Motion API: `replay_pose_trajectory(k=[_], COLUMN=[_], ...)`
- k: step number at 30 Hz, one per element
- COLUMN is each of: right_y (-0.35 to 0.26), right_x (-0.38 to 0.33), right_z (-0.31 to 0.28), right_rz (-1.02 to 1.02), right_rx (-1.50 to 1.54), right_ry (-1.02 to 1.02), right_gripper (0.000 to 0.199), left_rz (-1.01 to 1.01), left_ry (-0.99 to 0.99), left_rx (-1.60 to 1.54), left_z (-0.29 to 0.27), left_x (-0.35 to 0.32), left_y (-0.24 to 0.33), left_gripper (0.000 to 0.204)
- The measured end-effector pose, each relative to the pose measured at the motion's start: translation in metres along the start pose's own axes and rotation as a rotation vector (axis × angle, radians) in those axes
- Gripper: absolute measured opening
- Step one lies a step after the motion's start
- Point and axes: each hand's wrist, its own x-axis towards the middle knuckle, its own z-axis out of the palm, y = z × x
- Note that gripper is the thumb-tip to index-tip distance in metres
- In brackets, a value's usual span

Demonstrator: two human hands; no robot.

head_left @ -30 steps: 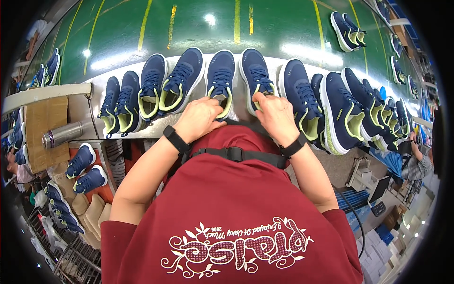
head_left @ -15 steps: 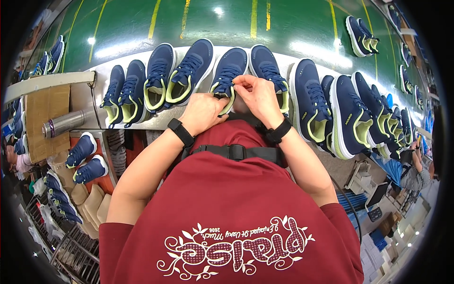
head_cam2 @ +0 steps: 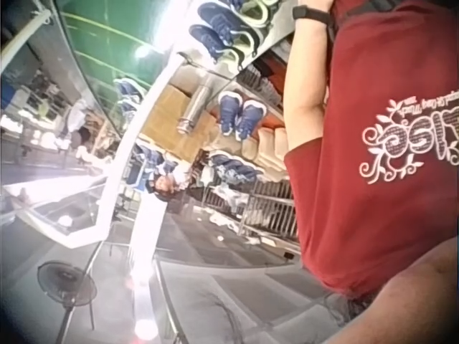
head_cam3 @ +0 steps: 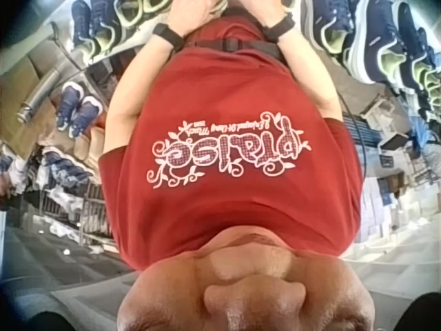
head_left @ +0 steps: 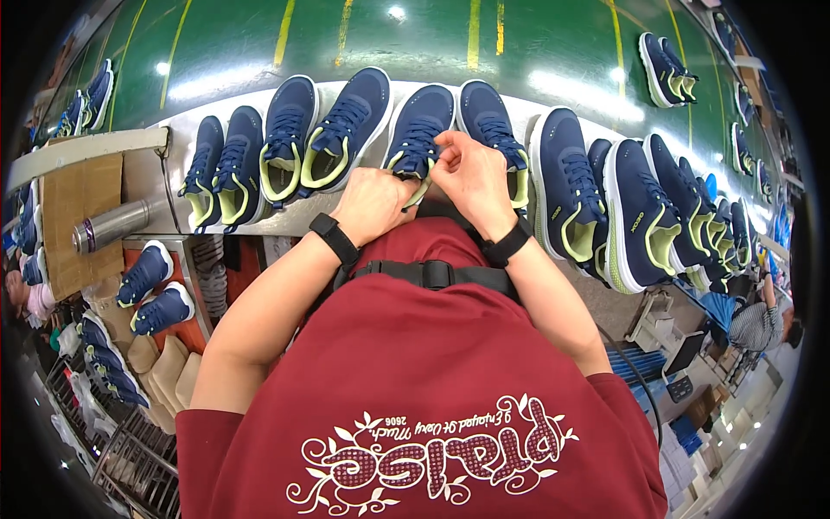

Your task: The person is stitching or assembling blue and yellow athletic shoes on a factory production line.

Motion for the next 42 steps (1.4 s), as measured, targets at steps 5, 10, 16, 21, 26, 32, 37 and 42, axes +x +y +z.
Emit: replay_pose_trajectory(k=[5,10,16,21,26,32,37,42], right_y=[-0.002,0.0,0.01,0.018,0.027,0.029,0.033,0.035], right_x=[-0.006,-0.005,-0.02,-0.021,-0.021,-0.015,-0.017,-0.02], right_z=[-0.004,-0.02,-0.003,0.013,0.022,0.025,0.026,0.026], right_rz=[-0.145,-0.102,-0.025,0.013,0.044,-0.019,-0.064,-0.09], right_rx=[-0.115,-0.156,-0.251,-0.335,-0.388,-0.427,-0.445,-0.468], right_ry=[0.004,-0.084,-0.351,-0.266,-0.219,-0.246,-0.211,-0.172], right_gripper=[0.032,0.049,0.054,0.055,0.054,0.045,0.041,0.034], left_rz=[-0.006,-0.012,0.055,-0.274,-0.386,-0.4,-0.306,-0.36], left_ry=[-0.057,-0.058,-0.09,0.368,0.335,0.303,0.135,0.01], left_rx=[-0.054,-0.085,-0.555,-0.751,-0.813,-0.796,-0.566,-0.638], left_z=[-0.005,-0.002,-0.01,-0.017,-0.003,-0.013,-0.022,-0.028], left_x=[-0.004,-0.008,-0.002,-0.007,0.009,0.017,0.027,0.036], left_y=[-0.002,-0.004,-0.006,-0.011,-0.021,-0.023,-0.028,-0.031], left_gripper=[0.026,0.029,0.039,0.022,0.028,0.024,0.024,0.024])
